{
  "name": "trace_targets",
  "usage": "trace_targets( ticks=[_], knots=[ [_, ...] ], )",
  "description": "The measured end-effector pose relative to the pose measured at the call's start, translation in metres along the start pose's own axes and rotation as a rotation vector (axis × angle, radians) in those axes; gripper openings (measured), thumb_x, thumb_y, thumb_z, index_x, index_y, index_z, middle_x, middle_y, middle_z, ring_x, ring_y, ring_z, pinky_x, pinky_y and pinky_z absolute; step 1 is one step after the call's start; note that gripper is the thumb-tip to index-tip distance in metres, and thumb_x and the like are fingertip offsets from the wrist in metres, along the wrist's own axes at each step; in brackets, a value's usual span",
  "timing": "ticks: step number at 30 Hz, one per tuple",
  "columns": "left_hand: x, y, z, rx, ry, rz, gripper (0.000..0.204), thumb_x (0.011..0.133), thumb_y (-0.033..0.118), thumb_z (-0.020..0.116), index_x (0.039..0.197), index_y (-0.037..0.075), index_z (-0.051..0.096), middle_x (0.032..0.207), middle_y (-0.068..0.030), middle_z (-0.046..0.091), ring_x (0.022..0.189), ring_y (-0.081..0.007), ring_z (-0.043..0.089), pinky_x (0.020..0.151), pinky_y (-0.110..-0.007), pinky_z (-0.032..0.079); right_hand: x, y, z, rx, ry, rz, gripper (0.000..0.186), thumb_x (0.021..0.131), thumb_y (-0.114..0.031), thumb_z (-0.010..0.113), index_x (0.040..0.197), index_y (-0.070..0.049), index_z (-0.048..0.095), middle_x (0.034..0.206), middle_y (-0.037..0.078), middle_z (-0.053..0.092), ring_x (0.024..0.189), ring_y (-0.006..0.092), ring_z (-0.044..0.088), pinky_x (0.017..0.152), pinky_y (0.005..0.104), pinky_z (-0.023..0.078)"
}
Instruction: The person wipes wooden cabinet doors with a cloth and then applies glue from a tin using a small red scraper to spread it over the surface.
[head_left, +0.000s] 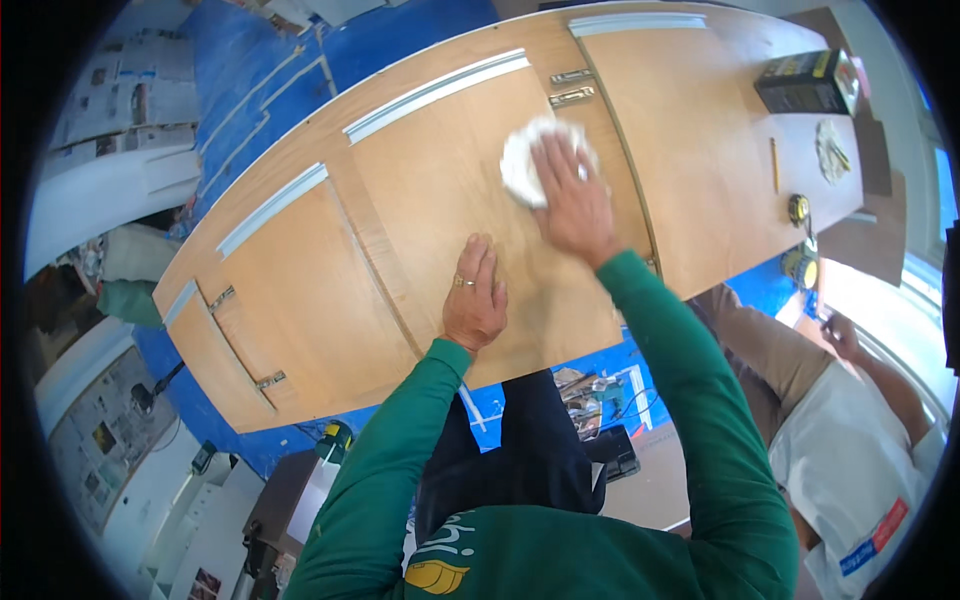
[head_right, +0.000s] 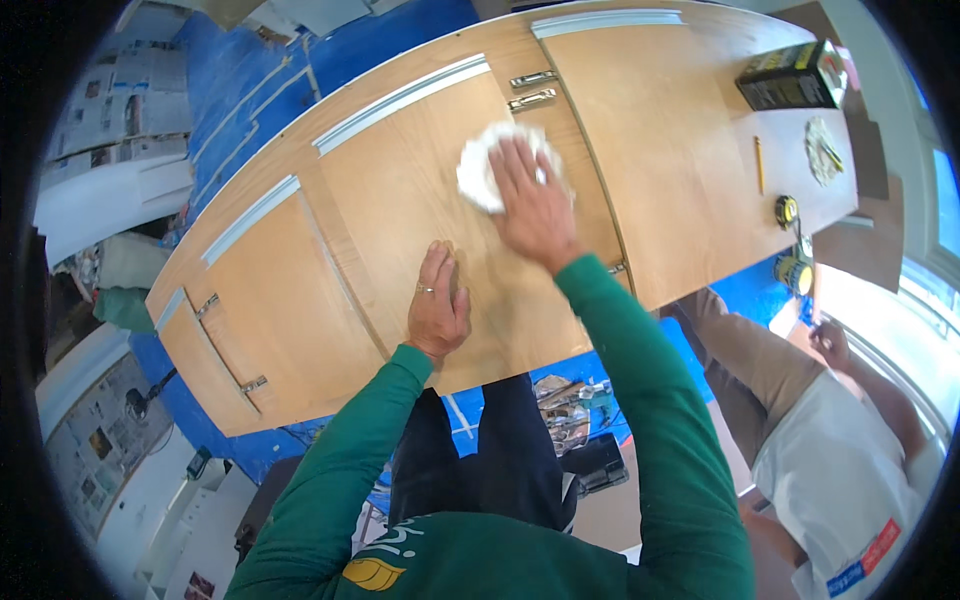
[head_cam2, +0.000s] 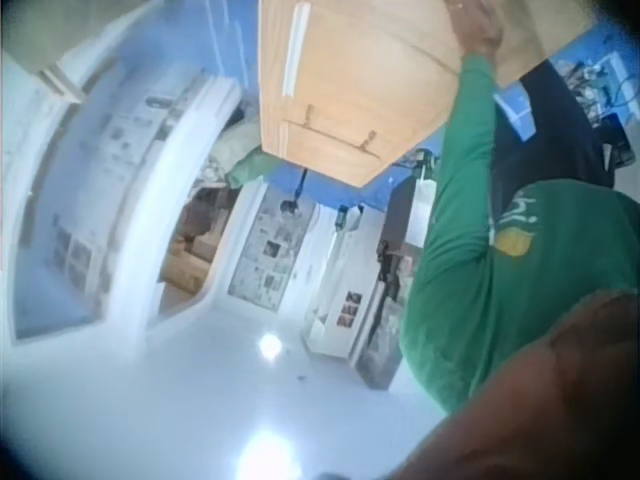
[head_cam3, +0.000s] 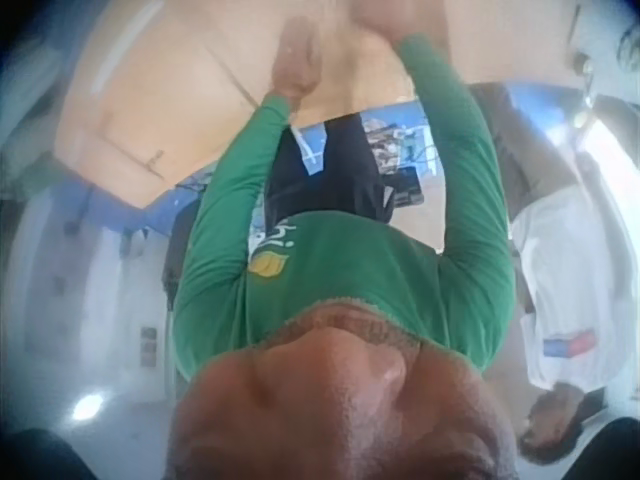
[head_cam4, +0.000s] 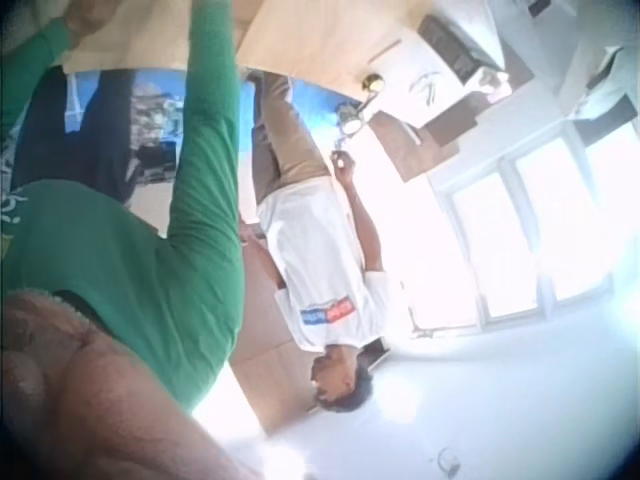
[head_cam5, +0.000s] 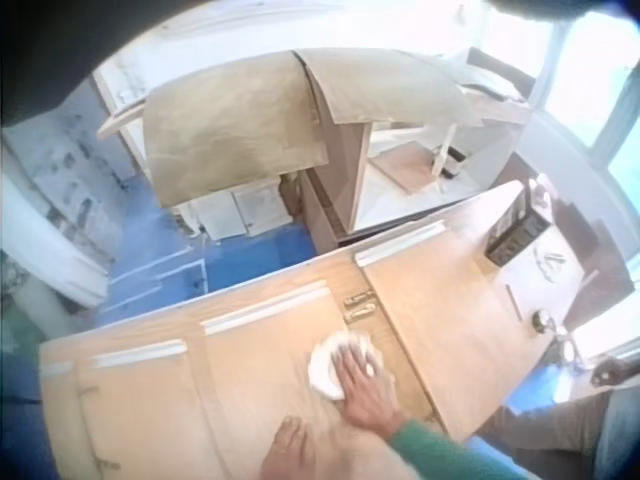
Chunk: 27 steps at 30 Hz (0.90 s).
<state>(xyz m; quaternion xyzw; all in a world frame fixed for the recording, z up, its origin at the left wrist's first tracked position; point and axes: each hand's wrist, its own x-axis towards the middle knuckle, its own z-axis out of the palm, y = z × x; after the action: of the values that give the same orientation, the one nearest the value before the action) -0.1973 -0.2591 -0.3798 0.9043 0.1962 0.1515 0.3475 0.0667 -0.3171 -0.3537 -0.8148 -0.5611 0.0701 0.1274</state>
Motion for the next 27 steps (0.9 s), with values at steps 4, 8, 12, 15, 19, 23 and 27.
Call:
trace_targets(
  ticks=[4, 8, 12, 15, 19, 23, 27],
  knots=[
    [0.011, 0.000, -0.002, 0.039, -0.021, -0.028, 0.054, 0.096, 0.007, 0.067, 0.146, -0.011, 0.054, 0.160, -0.0320, 0.050, 0.153, -0.0516, 0.045, 0.129, -0.056, 0.040, 0.097, -0.004, 0.009, -0.076, 0.050, -0.106, 0.079, 0.097, -0.036, 0.071, 0.164, -0.001, 0.047, 0.175, 0.021, 0.041, 0.164, 0.0360, 0.034, 0.134, 0.0530, 0.028],
    [0.003, 0.002, -0.005, 0.046, -0.029, -0.003, 0.054, 0.095, 0.008, 0.068, 0.145, -0.011, 0.054, 0.159, -0.0329, 0.051, 0.153, -0.0511, 0.046, 0.129, -0.058, 0.040, 0.118, -0.044, 0.026, 0.052, -0.013, -0.384, 0.078, 0.093, -0.026, 0.073, 0.162, 0.000, 0.047, 0.174, 0.019, 0.043, 0.164, 0.0347, 0.036, 0.134, 0.0522, 0.028],
    [-0.001, -0.004, -0.012, -0.007, -0.022, -0.026, 0.055, 0.095, 0.009, 0.069, 0.144, -0.010, 0.054, 0.159, -0.0315, 0.051, 0.154, -0.0499, 0.046, 0.129, -0.058, 0.039, 0.113, -0.017, 0.021, 0.047, 0.047, -0.188, 0.079, 0.092, -0.024, 0.070, 0.164, -0.001, 0.047, 0.176, 0.018, 0.041, 0.165, 0.0346, 0.035, 0.134, 0.0530, 0.028],
    [0.002, -0.002, -0.023, -0.069, -0.040, 0.026, 0.052, 0.096, 0.009, 0.069, 0.143, -0.009, 0.056, 0.158, -0.0308, 0.052, 0.154, -0.0483, 0.045, 0.130, -0.056, 0.039, 0.107, -0.034, 0.029, -0.170, 0.112, -0.049, 0.078, 0.094, -0.029, 0.070, 0.164, -0.003, 0.047, 0.176, 0.018, 0.041, 0.164, 0.0314, 0.037, 0.134, 0.0528, 0.027],
    [-0.010, -0.009, -0.021, -0.168, 0.024, 0.035, 0.045, 0.097, 0.009, 0.068, 0.138, -0.008, 0.060, 0.156, -0.0303, 0.054, 0.154, -0.0482, 0.045, 0.131, -0.056, 0.038, 0.143, -0.109, 0.060, -0.036, -0.050, -0.527, 0.078, 0.092, -0.027, 0.071, 0.165, -0.009, 0.049, 0.175, 0.012, 0.044, 0.162, 0.0285, 0.041, 0.131, 0.0526, 0.032],
    [-0.016, -0.011, -0.018, -0.234, 0.193, -0.021, 0.040, 0.100, 0.012, 0.065, 0.136, -0.006, 0.062, 0.144, -0.0287, 0.060, 0.138, -0.0483, 0.056, 0.121, -0.056, 0.046, 0.160, -0.138, 0.078, -0.008, -0.003, -0.552, 0.076, 0.090, -0.024, 0.071, 0.163, -0.010, 0.052, 0.172, 0.014, 0.048, 0.161, 0.0321, 0.042, 0.130, 0.0544, 0.032],
    [-0.032, -0.027, -0.055, -0.284, 0.484, -0.323, 0.032, 0.108, 0.015, 0.059, 0.134, -0.004, 0.062, 0.128, -0.0241, 0.063, 0.115, -0.0415, 0.063, 0.107, -0.048, 0.052, 0.154, -0.140, 0.064, -0.004, -0.058, -0.570, 0.081, 0.088, -0.024, 0.071, 0.164, -0.005, 0.051, 0.172, 0.022, 0.047, 0.162, 0.0408, 0.039, 0.133, 0.0601, 0.025]
  ],
)
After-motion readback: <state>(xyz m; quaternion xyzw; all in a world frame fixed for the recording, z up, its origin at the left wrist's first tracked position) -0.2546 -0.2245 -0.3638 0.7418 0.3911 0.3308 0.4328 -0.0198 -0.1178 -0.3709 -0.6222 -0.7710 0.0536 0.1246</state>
